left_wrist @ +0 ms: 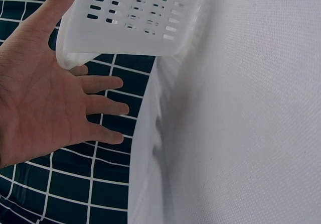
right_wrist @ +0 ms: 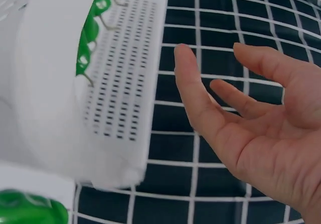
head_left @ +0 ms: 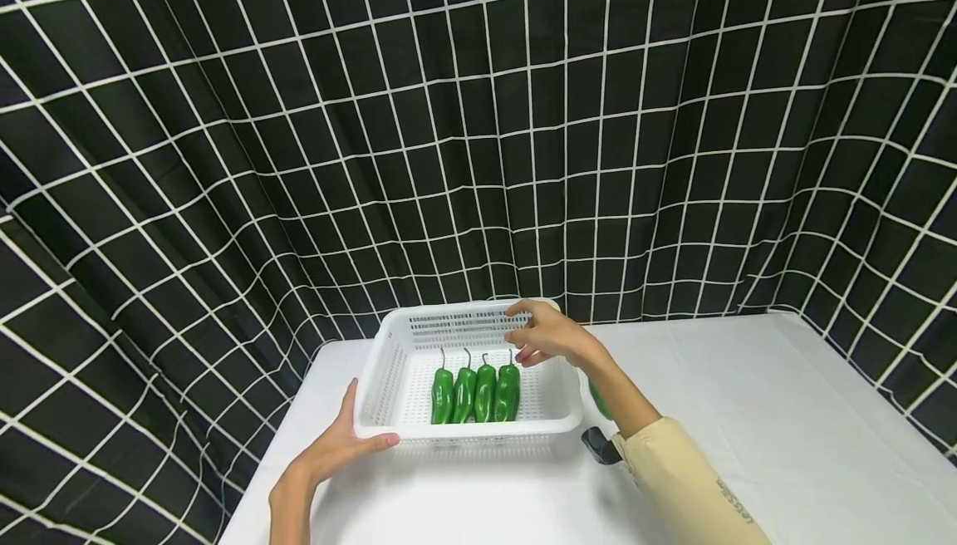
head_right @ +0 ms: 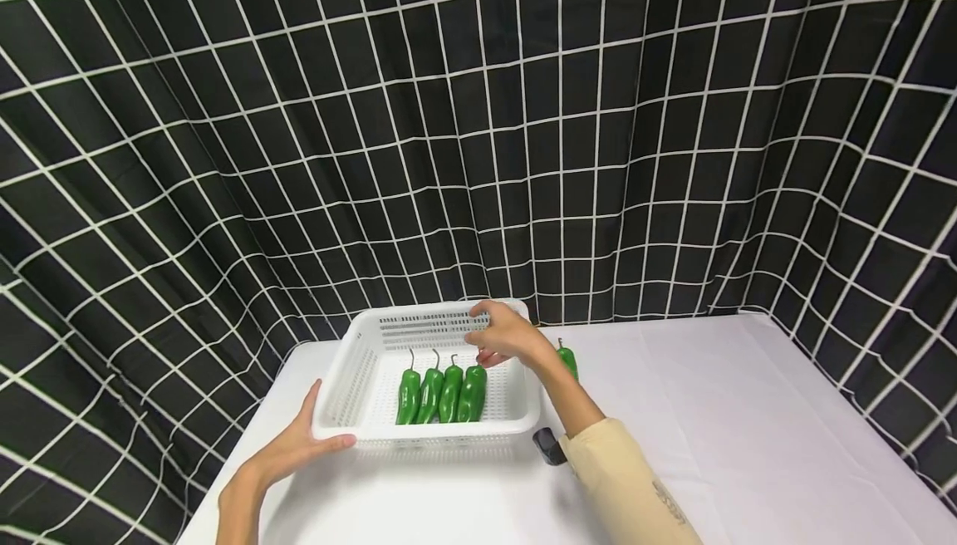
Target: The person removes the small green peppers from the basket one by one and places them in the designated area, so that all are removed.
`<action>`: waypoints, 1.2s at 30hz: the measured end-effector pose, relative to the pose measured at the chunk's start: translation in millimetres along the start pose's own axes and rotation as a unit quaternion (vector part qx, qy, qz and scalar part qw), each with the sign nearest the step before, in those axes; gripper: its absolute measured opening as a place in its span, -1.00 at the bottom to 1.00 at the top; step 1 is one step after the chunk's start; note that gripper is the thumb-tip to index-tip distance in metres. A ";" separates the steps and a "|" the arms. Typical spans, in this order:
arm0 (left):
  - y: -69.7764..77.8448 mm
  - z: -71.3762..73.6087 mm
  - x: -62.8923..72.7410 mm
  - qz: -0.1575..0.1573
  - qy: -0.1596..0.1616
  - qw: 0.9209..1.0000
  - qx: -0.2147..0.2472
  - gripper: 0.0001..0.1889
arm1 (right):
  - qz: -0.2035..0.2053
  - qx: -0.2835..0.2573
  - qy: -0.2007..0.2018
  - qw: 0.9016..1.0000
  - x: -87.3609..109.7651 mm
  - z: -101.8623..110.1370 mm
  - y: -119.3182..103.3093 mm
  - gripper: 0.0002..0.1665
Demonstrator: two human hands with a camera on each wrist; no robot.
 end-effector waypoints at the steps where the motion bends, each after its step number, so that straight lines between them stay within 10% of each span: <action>1: 0.1 -0.1 -0.3 -0.001 0.000 1.000 0.002 0.36 | -0.004 -0.003 -0.003 1.000 -4.6 -2.4 1.3 -0.34; 17: 3.7 0.2 1.6 -0.010 -0.002 1.000 0.014 0.30 | -0.121 0.078 -0.030 0.989 -52.3 -21.2 33.5 -0.42; 36: 0.9 1.4 3.0 -0.022 -0.003 1.000 0.018 0.24 | -0.167 0.116 -0.047 0.978 -69.6 -23.5 19.9 -0.65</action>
Point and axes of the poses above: each hand's wrist, its own x-axis away from the middle knuckle, its own z-axis out of the back of the hand, y = z × x, the point moved 4 cm from there along -x, towards the middle knuckle, and after that the axes turned 7 degrees about -x, right-handed, at the moved point
